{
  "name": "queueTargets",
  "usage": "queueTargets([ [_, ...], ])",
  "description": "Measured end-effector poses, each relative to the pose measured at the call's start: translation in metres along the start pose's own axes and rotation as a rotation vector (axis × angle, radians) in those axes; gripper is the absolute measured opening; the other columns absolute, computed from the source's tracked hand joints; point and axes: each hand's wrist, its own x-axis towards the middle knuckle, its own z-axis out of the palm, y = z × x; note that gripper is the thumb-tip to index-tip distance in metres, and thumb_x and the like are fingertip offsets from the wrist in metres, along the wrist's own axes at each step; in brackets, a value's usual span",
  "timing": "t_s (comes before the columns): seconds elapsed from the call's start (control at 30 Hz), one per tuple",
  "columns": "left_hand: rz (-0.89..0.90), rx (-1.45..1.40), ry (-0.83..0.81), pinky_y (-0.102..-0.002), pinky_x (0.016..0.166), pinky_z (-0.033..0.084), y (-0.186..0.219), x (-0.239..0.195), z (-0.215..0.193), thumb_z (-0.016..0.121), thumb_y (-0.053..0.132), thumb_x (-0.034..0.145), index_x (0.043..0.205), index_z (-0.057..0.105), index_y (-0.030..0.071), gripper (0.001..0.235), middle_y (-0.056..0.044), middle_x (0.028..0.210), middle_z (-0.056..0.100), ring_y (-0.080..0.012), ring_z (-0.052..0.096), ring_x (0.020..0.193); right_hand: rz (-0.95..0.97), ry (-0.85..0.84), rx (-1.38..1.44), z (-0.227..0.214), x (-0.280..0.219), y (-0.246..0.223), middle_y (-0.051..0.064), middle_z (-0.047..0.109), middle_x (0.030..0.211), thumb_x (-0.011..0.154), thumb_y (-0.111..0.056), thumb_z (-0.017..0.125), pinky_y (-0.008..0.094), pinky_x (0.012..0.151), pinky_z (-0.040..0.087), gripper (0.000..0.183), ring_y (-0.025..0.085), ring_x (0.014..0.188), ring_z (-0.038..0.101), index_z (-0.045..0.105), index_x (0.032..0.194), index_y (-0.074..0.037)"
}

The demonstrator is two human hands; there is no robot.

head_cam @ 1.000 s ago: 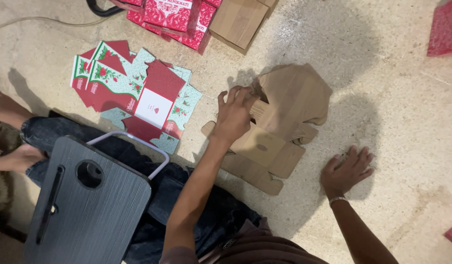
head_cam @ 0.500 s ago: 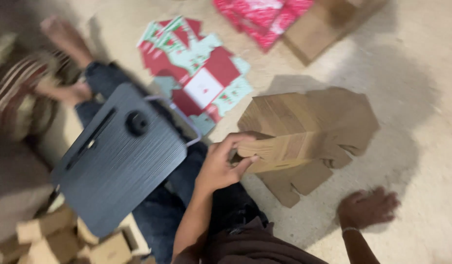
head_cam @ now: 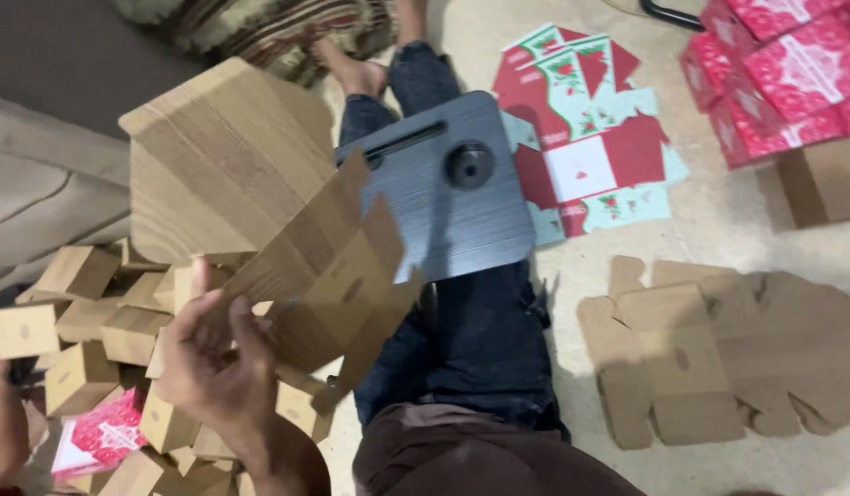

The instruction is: The person sits on the floor and folds flat cardboard pieces into small boxes. They fold the side flaps, tuck the top flaps, and place the finished boxes into a pile on the floor.

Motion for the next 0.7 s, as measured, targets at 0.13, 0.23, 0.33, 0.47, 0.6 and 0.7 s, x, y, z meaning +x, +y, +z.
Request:
queueTargets([
  [0.13,0.218,0.396,-0.012,-0.030,0.069,0.056,-0.010,0.006,0.024,0.062,-0.023,0.093,0.111,0.070,0.002,0.032,-0.017,0.121,0.076,-0.0141,0.066,0.070,0.007,0.026,0.104,-0.006,-0.017,-0.028,0.036,0.031,0.156,0.107,-0.001,0.063,0.069,0.111,0.019,0.050,0.050,0.145,0.022,0.047,0.153,0.010],
  [0.23,0.294,-0.136,-0.212,-0.042,0.060,0.054,-0.028,-0.004,0.096,0.063,-0.013,0.062,0.129,0.068,-0.004,0.068,-0.014,0.075,0.068,-0.0321,0.063,0.060,0.014,0.075,0.208,-0.007,-0.017,-0.049,0.034,0.031,0.155,0.107,0.004,0.068,0.067,0.112,0.020,0.051,0.048,0.144,0.024,0.046,0.153,0.008],
  [0.33,0.182,-0.050,-0.398,-0.046,0.076,0.053,-0.057,-0.038,0.186,0.064,0.000,0.076,0.138,0.061,0.014,0.064,-0.012,0.089,0.076,-0.0324,0.071,0.084,-0.016,0.110,0.277,-0.022,-0.005,-0.054,0.033,0.032,0.153,0.106,0.009,0.072,0.064,0.114,0.022,0.054,0.047,0.144,0.025,0.045,0.152,0.005],
  [0.47,0.029,-0.329,-0.697,-0.075,0.095,0.031,-0.057,-0.032,0.250,0.065,0.023,0.091,0.147,0.050,0.012,0.058,-0.024,0.136,0.058,-0.0476,0.058,0.120,-0.021,0.172,0.429,-0.026,0.012,-0.085,0.031,0.032,0.150,0.106,0.016,0.079,0.060,0.117,0.024,0.061,0.045,0.143,0.027,0.042,0.151,0.001],
  [0.6,0.017,-0.521,-0.939,-0.088,0.106,0.009,-0.063,-0.018,0.218,0.063,0.040,0.096,0.160,0.034,0.015,0.075,-0.029,0.159,0.039,-0.0559,0.033,0.146,-0.722,0.374,0.605,0.016,0.040,-0.165,0.036,0.055,0.130,0.108,-0.044,0.075,0.062,0.104,0.038,0.070,0.054,0.125,0.054,0.052,0.145,0.011],
  [0.7,0.028,-0.137,-1.145,-0.086,0.108,-0.004,-0.128,-0.023,0.214,0.060,0.061,0.091,0.162,0.026,0.031,0.085,-0.020,0.169,0.022,-0.0483,0.015,0.155,-1.013,0.133,0.722,-0.049,-0.019,-0.331,0.030,0.056,0.121,0.097,0.004,0.063,0.056,0.115,0.037,0.033,0.051,0.126,0.053,0.063,0.128,0.015],
])
